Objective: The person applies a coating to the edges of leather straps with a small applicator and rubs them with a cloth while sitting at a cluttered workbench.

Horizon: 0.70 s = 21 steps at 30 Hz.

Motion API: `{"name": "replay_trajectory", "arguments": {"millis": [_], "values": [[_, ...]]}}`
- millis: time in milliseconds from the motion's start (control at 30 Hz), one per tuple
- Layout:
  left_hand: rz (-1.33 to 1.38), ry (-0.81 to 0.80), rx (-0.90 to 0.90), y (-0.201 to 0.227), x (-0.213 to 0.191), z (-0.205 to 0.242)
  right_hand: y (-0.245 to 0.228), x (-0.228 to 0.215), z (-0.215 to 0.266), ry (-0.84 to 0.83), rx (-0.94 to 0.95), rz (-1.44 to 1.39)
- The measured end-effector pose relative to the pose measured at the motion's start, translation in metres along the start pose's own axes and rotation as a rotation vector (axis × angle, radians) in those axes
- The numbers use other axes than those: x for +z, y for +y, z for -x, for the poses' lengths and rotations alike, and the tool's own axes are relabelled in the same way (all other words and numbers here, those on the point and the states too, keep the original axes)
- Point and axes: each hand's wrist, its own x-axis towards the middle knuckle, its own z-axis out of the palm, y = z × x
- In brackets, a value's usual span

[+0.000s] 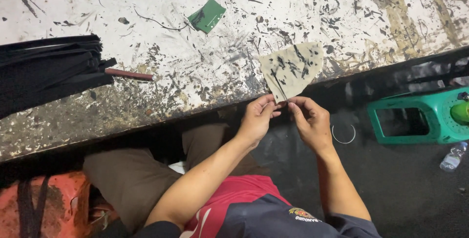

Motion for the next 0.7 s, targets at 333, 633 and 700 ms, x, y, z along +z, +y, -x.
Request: {"name": "replay_trajectory", "arguments": {"millis": [333,633,700], "values": [[-0.018,0.041,0.024,-0.019,-0.002,-0.011,0.014,0.007,0.002,-0.068,0.053,-0.077],[0.035,0.033,-0.018,-0.026,-0.004,-0.020,0.020,0.006,0.002,-0.130,0.039,-0.037],[0.013,0.068,-0.015,-0.027,-0.004,-0.020,0.013,0.008,0.003,-0.137,0.030,-0.049]]}}
